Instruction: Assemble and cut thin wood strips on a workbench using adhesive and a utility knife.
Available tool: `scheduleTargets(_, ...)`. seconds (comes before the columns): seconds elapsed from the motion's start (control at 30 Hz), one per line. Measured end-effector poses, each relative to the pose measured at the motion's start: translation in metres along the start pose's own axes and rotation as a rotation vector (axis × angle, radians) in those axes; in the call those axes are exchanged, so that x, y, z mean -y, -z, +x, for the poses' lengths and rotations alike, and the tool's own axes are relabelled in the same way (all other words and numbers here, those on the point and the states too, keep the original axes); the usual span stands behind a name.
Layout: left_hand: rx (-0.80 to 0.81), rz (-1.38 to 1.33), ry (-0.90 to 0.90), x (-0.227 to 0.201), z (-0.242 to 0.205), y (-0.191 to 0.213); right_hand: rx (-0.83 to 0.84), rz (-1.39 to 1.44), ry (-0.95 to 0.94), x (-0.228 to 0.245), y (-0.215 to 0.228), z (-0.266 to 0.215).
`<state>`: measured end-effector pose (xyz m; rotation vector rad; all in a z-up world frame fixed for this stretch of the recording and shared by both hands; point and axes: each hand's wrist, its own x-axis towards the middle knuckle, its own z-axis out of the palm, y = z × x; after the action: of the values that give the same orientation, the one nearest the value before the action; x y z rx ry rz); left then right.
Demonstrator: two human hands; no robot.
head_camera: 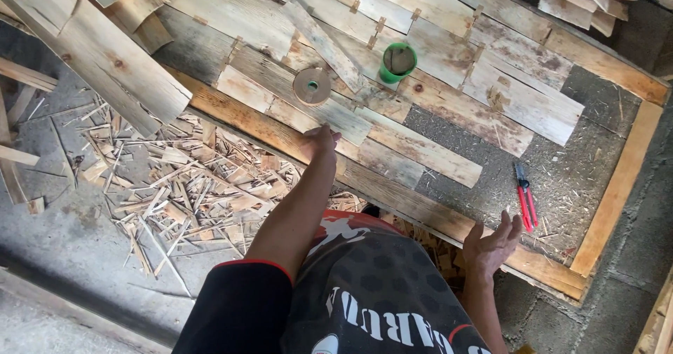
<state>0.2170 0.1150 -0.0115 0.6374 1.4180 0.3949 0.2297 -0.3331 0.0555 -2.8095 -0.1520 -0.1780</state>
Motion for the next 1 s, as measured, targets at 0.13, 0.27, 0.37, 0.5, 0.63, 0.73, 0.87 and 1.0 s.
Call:
scheduleTargets(0.13,-0.027,-0.297,0.195,0.006,0.029,-0.005,0.06,0.011,-0.086,0.026,-0.011,-0.011)
scheduleTargets(0.27,0.059,-0.206,0.192,0.022,0.064,-0.01,0.038,-0.029,-0.023,0.048,-0.018,-0.021)
scheduleTargets(0.37,0.13,-0.358,0.205,0.04,0.094,-0.011,0.065,0.009,-0.063,0.066,-0.018,-0.026)
scheduleTargets(0.5,0.003,-0.137,0.015,-0.031,0.009,0.007,0.054,0.029,-0.068,0.08,-0.02,-0.03)
scheduleTargets(0.63,-0.03,0.096,0.103,-0.067,0.009,0.028,0.062,0.08,-0.068,0.092,-0.019,-0.034)
scheduleTargets(0.73,-0.03,0.104,-0.017,-0.049,0.082,0.041,0.063,0.086,-0.054,0.093,-0.026,-0.035)
scheduleTargets(0.87,0.025,0.075,-0.085,-0.045,0.184,0.061,0.082,0.03,-0.002,0.096,-0.032,-0.034)
scheduleTargets(1.0,-0.129,2.002,-0.544,-0.111,0.128,0.071,0.232,0.091,-0.114,0.109,-0.033,-0.03)
